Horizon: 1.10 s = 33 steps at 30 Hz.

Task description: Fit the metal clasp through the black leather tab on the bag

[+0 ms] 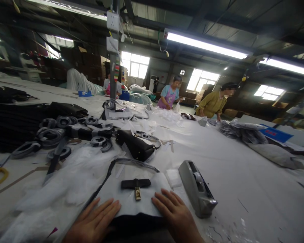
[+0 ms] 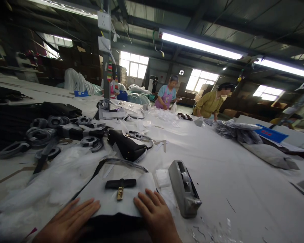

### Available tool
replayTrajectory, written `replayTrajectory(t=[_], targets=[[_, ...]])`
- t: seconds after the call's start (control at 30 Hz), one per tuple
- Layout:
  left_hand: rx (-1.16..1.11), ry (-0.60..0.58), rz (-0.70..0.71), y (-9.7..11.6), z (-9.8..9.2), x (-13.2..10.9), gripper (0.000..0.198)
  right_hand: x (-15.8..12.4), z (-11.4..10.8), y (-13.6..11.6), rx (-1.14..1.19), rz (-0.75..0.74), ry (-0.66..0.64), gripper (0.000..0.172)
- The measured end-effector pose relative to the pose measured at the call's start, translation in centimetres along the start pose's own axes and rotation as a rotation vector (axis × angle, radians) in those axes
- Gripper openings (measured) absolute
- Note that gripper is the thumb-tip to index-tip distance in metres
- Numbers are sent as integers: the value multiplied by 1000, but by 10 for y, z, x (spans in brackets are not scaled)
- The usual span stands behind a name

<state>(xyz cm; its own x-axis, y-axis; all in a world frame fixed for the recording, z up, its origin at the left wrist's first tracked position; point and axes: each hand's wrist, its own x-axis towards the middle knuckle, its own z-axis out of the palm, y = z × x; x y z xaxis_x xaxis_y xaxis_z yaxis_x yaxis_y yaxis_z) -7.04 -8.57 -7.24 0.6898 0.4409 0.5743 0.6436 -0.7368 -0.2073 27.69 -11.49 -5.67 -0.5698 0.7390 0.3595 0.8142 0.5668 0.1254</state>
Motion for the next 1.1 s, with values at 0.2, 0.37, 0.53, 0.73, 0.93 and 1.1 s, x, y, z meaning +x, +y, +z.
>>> replayTrajectory(t=[0.2,0.37,0.53,0.73,0.93,1.1], targets=[[-226,-391,-279,-6,-13,48,82,39,-41,2,351,165,-255,66],[-222,-518,-266,-11,-9,51,104,43,-43,16,389,156,-416,92],[-229,-305,-115,-12,11,18,85,21,-5,23,287,29,-313,63],[-97,52,9,3,42,-20,49,-13,51,14,99,-118,112,41],[-109,-187,-54,-1,20,1,67,0,19,9,242,-16,-115,47],[-232,-520,-227,7,-10,61,77,39,-39,-6,373,122,-335,65]])
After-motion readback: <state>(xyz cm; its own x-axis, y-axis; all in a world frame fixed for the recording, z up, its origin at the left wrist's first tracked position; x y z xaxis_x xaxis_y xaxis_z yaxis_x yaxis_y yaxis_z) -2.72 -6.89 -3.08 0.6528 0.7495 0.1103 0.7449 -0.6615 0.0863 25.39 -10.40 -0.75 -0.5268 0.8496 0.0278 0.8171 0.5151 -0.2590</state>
